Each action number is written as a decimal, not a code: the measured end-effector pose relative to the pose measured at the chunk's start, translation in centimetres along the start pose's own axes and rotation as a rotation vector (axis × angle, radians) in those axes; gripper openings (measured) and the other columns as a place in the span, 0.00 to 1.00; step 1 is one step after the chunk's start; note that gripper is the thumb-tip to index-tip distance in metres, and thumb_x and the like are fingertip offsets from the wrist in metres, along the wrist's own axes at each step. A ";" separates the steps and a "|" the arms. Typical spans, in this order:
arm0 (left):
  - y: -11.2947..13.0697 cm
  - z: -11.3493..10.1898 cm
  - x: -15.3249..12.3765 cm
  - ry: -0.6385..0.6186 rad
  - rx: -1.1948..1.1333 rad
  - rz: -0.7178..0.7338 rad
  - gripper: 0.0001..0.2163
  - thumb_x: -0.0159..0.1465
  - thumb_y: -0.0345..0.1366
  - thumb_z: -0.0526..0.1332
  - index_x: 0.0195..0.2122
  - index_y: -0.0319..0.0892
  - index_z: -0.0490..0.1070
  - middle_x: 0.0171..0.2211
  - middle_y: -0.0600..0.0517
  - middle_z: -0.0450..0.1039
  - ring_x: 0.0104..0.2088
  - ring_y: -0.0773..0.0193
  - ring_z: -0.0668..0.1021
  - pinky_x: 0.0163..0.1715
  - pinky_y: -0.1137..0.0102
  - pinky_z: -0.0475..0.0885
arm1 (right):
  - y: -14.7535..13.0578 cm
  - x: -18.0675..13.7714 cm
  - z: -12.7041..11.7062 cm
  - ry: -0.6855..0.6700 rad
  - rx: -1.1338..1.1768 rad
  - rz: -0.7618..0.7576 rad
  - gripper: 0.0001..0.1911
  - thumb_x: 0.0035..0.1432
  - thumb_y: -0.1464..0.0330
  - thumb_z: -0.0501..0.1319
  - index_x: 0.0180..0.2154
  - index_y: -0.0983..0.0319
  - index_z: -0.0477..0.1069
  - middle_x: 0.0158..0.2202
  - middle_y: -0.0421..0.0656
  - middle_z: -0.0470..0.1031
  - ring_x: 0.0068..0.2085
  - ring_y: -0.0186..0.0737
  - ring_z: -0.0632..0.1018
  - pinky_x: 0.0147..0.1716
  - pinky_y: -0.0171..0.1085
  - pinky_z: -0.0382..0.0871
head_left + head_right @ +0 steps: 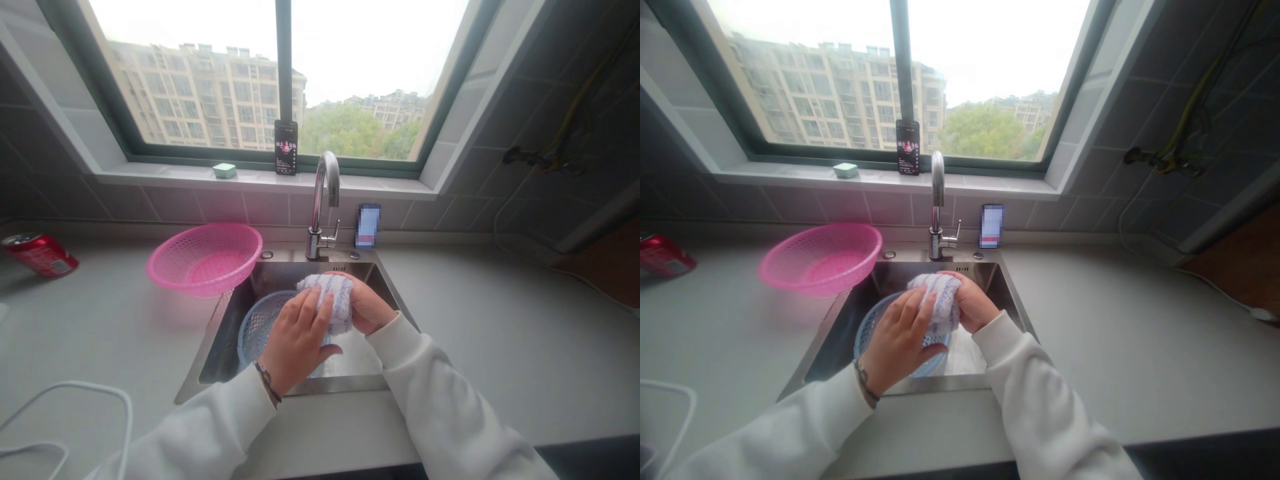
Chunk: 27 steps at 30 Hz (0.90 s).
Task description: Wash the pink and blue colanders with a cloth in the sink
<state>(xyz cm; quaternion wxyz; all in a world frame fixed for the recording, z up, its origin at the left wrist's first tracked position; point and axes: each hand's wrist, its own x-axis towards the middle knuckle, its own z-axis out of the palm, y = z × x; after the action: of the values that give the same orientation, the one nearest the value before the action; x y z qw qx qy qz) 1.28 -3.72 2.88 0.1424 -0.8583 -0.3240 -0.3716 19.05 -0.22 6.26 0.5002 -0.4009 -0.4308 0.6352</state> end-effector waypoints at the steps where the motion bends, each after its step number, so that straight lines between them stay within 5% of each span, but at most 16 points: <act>1: -0.1 0.1 0.0 0.031 0.003 -0.021 0.29 0.66 0.36 0.63 0.67 0.38 0.58 0.60 0.34 0.69 0.59 0.39 0.73 0.57 0.49 0.70 | -0.2 -0.2 -0.1 -0.032 0.049 0.030 0.16 0.52 0.66 0.69 0.44 0.60 0.77 0.43 0.45 0.83 0.46 0.49 0.82 0.49 0.47 0.78; 4: -1.4 0.3 0.6 0.072 -0.145 -0.192 0.28 0.61 0.26 0.60 0.64 0.43 0.61 0.58 0.39 0.72 0.56 0.45 0.75 0.57 0.52 0.71 | -0.6 -0.9 -0.7 -0.170 0.210 0.027 0.25 0.49 0.69 0.70 0.51 0.58 0.75 0.48 0.44 0.82 0.48 0.45 0.82 0.51 0.44 0.77; 7: -3.0 0.4 1.8 0.190 -0.379 -0.615 0.23 0.63 0.33 0.64 0.59 0.43 0.65 0.50 0.43 0.76 0.49 0.48 0.79 0.51 0.54 0.75 | 0.2 -0.9 -0.7 -0.142 0.285 -0.073 0.27 0.51 0.67 0.70 0.54 0.56 0.73 0.52 0.44 0.80 0.50 0.44 0.81 0.58 0.45 0.73; 9: -3.4 0.6 2.4 0.248 -0.459 -0.772 0.22 0.63 0.36 0.65 0.58 0.43 0.66 0.49 0.44 0.76 0.48 0.50 0.79 0.51 0.55 0.75 | 1.3 -0.6 0.0 -0.093 0.220 -0.106 0.27 0.51 0.65 0.73 0.54 0.56 0.74 0.55 0.44 0.79 0.55 0.45 0.79 0.63 0.48 0.67; 12: -2.3 1.3 2.3 0.203 -0.353 -0.745 0.29 0.60 0.36 0.68 0.61 0.40 0.64 0.52 0.40 0.74 0.52 0.47 0.77 0.54 0.53 0.73 | 2.7 -0.1 1.6 -0.159 0.113 -0.183 0.37 0.47 0.60 0.76 0.59 0.56 0.70 0.61 0.46 0.74 0.64 0.51 0.72 0.69 0.51 0.58; 15: -0.3 1.8 1.3 0.041 -0.190 -0.516 0.33 0.60 0.35 0.67 0.67 0.40 0.59 0.59 0.36 0.69 0.59 0.41 0.72 0.57 0.49 0.70 | 3.2 0.1 2.3 -0.129 0.087 -0.214 0.40 0.48 0.56 0.76 0.60 0.56 0.68 0.63 0.47 0.71 0.66 0.54 0.69 0.69 0.53 0.55; 18: 0.8 1.4 0.5 -0.118 -0.216 -0.349 0.36 0.60 0.35 0.66 0.69 0.39 0.56 0.63 0.34 0.65 0.61 0.40 0.70 0.59 0.47 0.68 | 2.9 0.1 1.4 -0.022 0.049 -0.201 0.39 0.46 0.56 0.77 0.58 0.57 0.69 0.58 0.48 0.75 0.63 0.55 0.73 0.67 0.54 0.60; 21: -0.1 0.7 0.5 -0.185 -0.411 -0.276 0.26 0.66 0.31 0.57 0.66 0.41 0.61 0.63 0.39 0.68 0.62 0.48 0.70 0.61 0.51 0.66 | 2.7 0.3 0.0 0.010 0.035 -0.161 0.34 0.42 0.57 0.78 0.50 0.59 0.74 0.50 0.48 0.80 0.55 0.56 0.78 0.61 0.53 0.69; 24: -2.1 0.7 0.7 -0.019 -0.582 -0.543 0.16 0.69 0.36 0.55 0.57 0.43 0.70 0.55 0.42 0.75 0.58 0.52 0.73 0.61 0.52 0.66 | 2.9 0.3 -0.9 -0.002 0.116 -0.104 0.29 0.42 0.59 0.76 0.48 0.59 0.76 0.47 0.47 0.81 0.51 0.55 0.81 0.55 0.50 0.73; 27: -3.6 1.7 0.8 -0.026 -0.914 -0.867 0.29 0.60 0.46 0.67 0.60 0.38 0.66 0.58 0.37 0.72 0.59 0.45 0.74 0.55 0.53 0.71 | 3.5 0.5 -1.1 -0.062 0.152 -0.023 0.29 0.44 0.60 0.72 0.49 0.59 0.76 0.48 0.48 0.82 0.50 0.55 0.81 0.53 0.50 0.75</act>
<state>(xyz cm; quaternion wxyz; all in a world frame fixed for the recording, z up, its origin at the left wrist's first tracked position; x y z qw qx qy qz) 0.24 0.12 2.28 -0.4062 -0.6275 -0.4525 -0.4862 18.95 0.02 2.59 0.5230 -0.3370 -0.4012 0.6723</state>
